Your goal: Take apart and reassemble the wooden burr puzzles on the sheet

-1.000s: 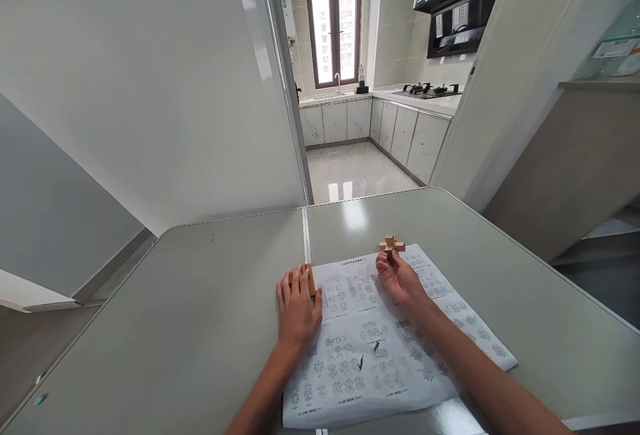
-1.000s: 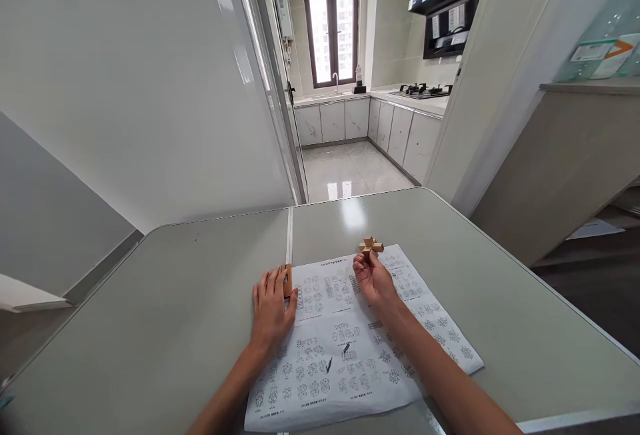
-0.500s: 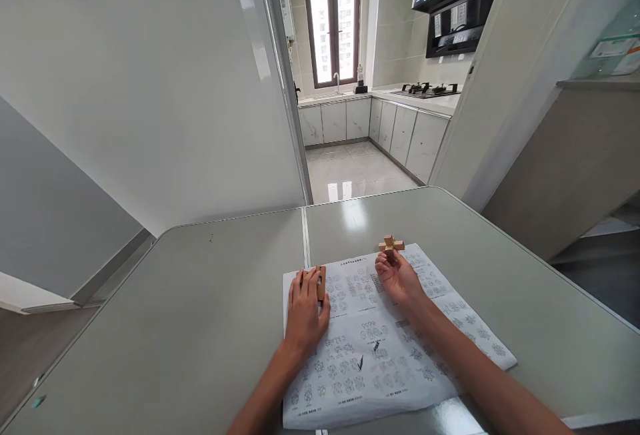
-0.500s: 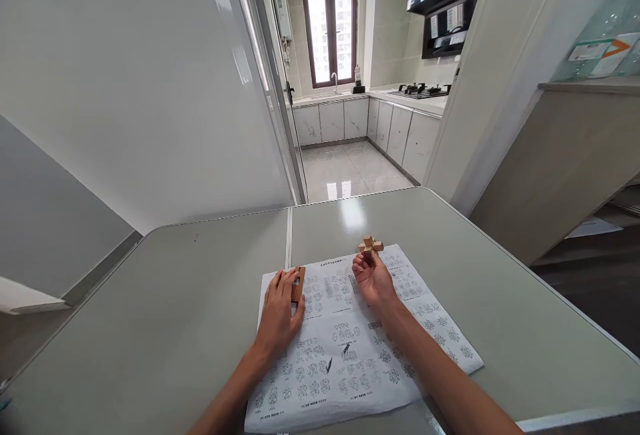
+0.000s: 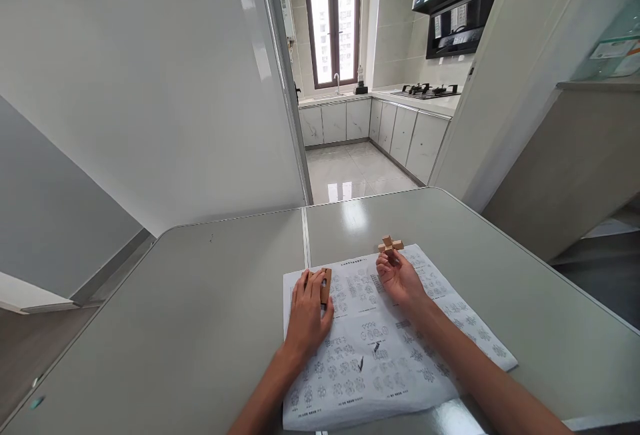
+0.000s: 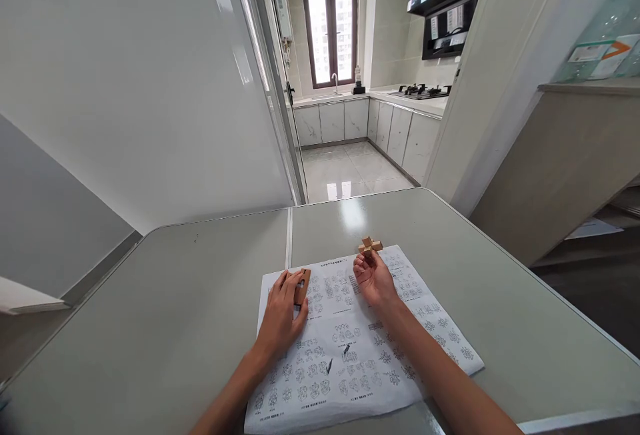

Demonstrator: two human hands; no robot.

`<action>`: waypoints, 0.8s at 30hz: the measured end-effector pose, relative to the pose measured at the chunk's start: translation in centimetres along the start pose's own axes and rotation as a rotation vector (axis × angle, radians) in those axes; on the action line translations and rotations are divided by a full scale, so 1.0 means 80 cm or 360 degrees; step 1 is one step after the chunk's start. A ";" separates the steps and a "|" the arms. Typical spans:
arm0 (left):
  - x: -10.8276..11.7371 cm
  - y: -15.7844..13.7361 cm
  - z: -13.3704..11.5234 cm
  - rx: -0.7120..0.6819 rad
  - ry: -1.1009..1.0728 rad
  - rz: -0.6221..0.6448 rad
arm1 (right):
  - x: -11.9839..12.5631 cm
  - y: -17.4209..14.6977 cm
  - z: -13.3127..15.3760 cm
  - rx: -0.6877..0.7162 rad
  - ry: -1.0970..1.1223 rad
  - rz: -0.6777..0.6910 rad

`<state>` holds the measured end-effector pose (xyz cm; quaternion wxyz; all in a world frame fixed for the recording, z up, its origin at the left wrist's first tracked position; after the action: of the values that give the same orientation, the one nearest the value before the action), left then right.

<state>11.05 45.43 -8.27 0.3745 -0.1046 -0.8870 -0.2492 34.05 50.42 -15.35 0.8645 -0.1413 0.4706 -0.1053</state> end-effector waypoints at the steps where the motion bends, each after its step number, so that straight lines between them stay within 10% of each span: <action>1: 0.000 0.000 0.000 0.0001 -0.0002 0.0000 | 0.000 0.000 0.000 -0.0004 -0.0002 0.0002; 24: 0.000 0.000 0.002 -0.0014 -0.0006 -0.0031 | -0.010 0.001 0.002 0.0029 -0.0170 0.0108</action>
<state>10.90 45.50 -8.37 0.3700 -0.0980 -0.8875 -0.2565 33.75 50.77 -14.64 0.8927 -0.1227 0.4275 -0.0726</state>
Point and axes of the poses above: each hand's wrist, its own y-axis towards the middle knuckle, its own x-axis out of the back of the hand, z = x × y, the point moved 8 cm from there along y, towards the middle knuckle, and after that the axes turned 13 degrees about -y, right-handed, at the moved point
